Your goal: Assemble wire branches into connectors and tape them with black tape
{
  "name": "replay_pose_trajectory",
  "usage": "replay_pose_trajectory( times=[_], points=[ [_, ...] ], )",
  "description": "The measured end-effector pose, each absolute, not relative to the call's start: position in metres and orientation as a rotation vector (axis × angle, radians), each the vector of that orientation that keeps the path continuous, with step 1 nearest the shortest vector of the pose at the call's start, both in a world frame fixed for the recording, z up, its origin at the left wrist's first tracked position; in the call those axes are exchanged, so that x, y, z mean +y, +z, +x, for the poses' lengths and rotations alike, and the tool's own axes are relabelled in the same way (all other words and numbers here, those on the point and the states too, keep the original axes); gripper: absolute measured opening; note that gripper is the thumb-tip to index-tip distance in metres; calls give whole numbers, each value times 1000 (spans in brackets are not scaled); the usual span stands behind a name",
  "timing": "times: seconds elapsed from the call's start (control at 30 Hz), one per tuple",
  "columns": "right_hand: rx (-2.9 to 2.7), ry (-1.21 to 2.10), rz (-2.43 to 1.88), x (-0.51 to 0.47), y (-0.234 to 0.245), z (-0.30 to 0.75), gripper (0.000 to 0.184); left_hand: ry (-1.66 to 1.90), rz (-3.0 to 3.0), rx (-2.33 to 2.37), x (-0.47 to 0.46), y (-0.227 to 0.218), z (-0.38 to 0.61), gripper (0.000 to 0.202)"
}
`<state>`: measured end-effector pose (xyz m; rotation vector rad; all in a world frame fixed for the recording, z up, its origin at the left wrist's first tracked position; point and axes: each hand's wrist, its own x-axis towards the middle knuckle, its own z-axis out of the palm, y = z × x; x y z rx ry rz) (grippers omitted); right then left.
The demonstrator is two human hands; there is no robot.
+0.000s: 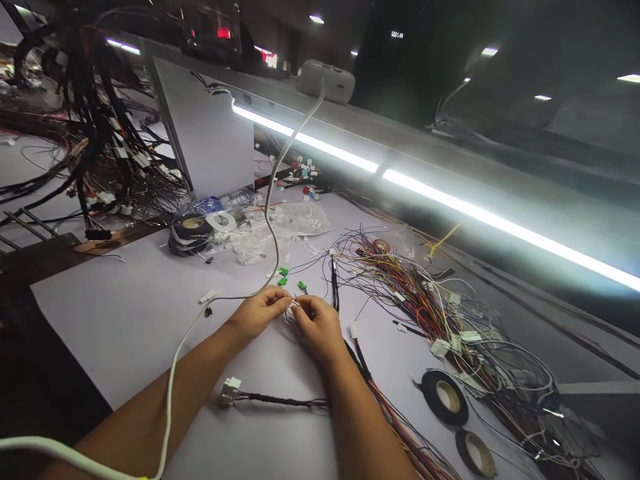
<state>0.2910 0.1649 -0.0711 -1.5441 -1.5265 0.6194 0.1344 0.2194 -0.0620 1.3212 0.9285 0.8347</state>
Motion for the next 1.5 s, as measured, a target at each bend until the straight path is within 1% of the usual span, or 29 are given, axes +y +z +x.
replay_pose_trajectory(
  times=[0.1, 0.3, 0.47, 0.83, 1.23, 1.5],
  points=[
    [-1440, 688, -1471, 165, -70, 294, 16, 775, 1213, 919, 219, -65, 134, 25],
    [-1447, 551, -1488, 166, -68, 294, 16, 765, 937, 827, 218, -63, 133, 33],
    [-1512, 513, -1546, 165, -67, 293, 14, 719, 819, 772, 221, -62, 131, 31],
    [-1496, 494, -1572, 164, -66, 292, 10, 706, 811, 695, 223, -64, 129, 28],
    [-1544, 398, -1566, 163, -66, 288, 9, 714, 840, 793, 221, -60, 131, 36],
    [-1581, 389, -1624, 164, -70, 284, 9, 691, 998, 804, 220, -70, 132, 37]
  ],
)
